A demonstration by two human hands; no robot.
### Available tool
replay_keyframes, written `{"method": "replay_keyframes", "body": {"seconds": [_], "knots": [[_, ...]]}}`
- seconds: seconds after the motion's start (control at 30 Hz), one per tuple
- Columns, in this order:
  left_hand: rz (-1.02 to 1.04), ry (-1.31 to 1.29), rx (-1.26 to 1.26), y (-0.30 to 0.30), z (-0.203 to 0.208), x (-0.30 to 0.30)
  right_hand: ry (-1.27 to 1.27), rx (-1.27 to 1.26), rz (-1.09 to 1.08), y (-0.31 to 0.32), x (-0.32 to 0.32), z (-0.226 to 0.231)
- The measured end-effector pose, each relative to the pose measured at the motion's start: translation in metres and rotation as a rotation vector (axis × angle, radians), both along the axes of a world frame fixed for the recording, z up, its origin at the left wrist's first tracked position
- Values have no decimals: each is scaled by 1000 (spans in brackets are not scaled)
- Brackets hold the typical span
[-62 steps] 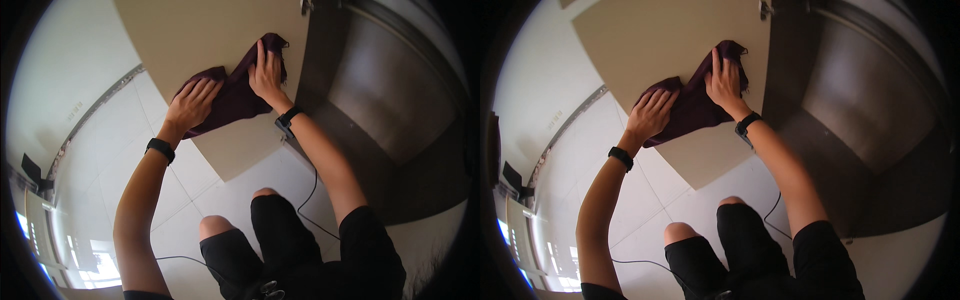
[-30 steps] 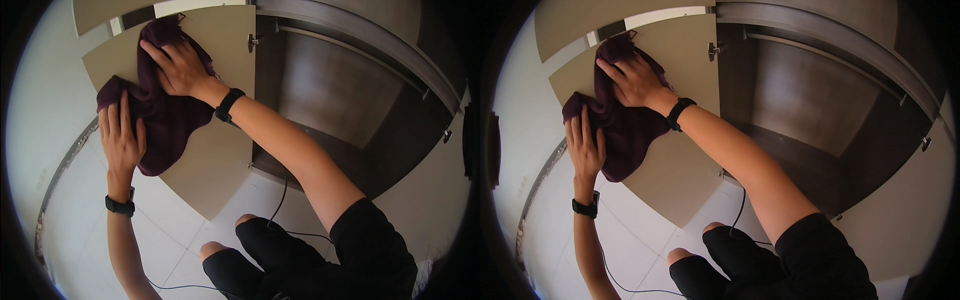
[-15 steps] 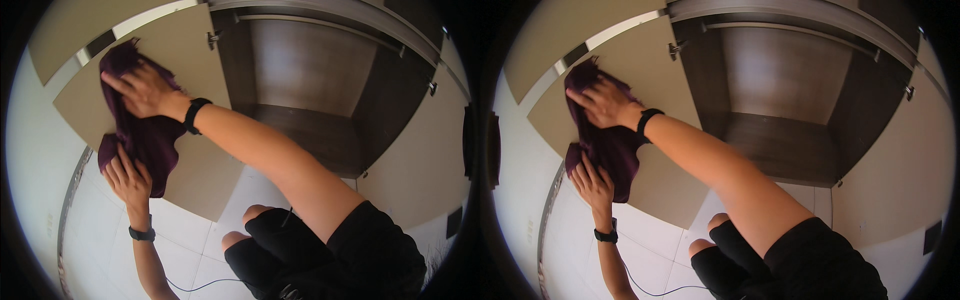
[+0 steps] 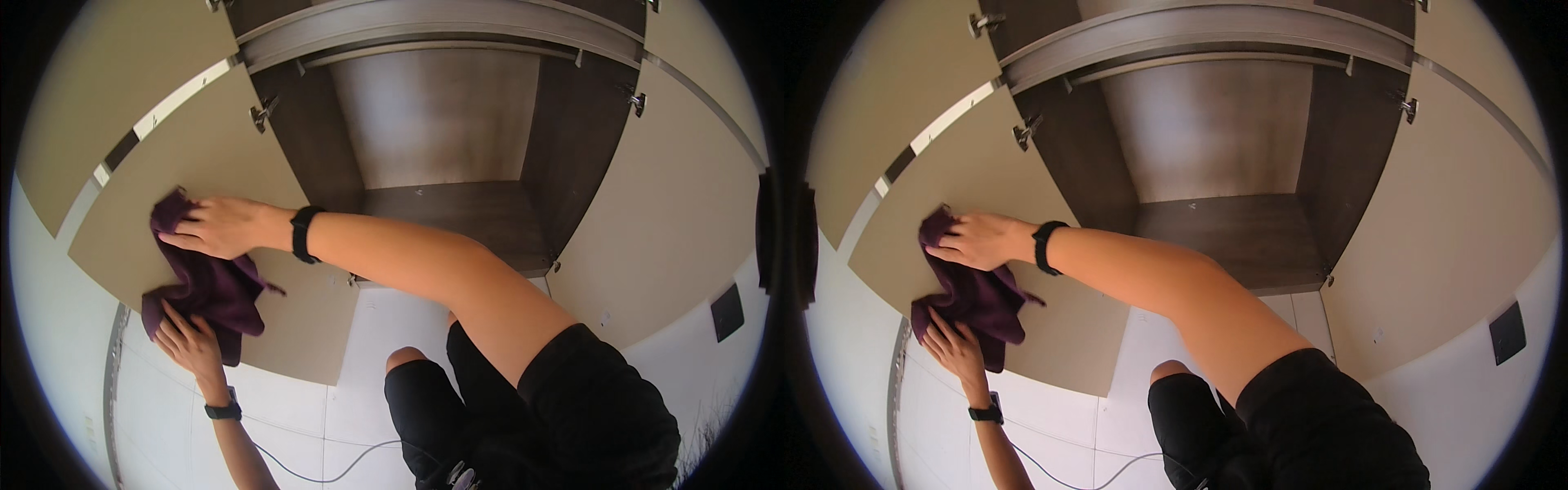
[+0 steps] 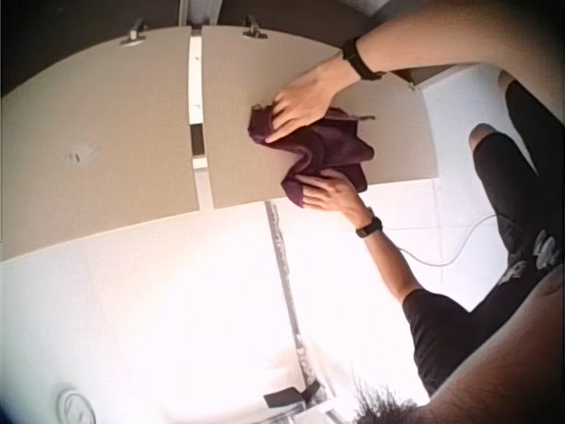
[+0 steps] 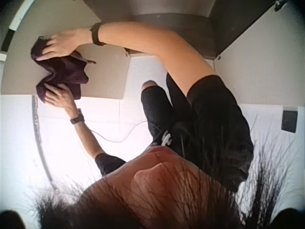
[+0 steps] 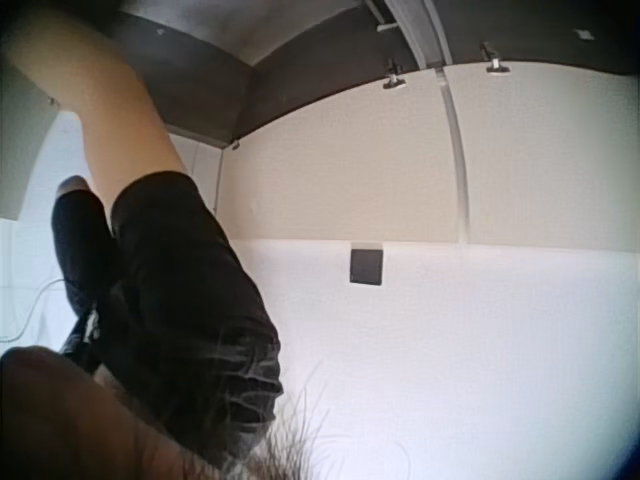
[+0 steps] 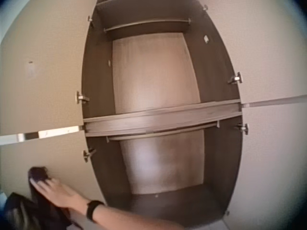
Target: The person wipes the interior and exterior surfaces of a wardrobe using a purple cloth. They open and close multiple cabinet doors and drawers, cleaning the shelves, door panels, and drawer fronts throughout the room.
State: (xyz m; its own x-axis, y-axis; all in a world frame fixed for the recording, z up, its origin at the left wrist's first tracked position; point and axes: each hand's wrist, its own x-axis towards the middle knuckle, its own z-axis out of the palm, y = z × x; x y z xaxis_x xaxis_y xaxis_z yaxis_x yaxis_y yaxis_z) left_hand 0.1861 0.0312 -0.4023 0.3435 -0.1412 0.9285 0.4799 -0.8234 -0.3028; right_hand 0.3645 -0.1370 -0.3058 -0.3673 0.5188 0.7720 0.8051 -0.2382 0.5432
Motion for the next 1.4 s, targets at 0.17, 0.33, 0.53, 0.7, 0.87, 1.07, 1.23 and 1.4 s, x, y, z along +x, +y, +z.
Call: {"method": "replay_keyframes", "body": {"seconds": [0.17, 0.33, 0.53, 0.7, 0.87, 1.07, 1.23, 1.4], "knots": [[110, 7, -85, -7, -7, -3, -6, -7, -40, -67, 11, -2], [-53, 23, -194, -70, 17, 8, -88, 40, -111, -137, 20, 19], [-483, 75, -410, -170, 58, 72, -98, 221, -178, -205, 49, 52], [-824, 85, -300, -256, 108, 179, 81, 414, -359, -304, 92, 88], [-941, 41, -110, -340, 186, 257, 18, 610, -632, -397, 116, 134], [-988, -150, -35, -415, 236, 332, -73, 593, -721, -442, 144, 134], [-1111, -180, -31, -419, 242, 334, -62, 591, -826, -452, 133, 139], [-1144, -207, -27, -415, 239, 348, -115, 640, -816, -449, 149, 136]]}}
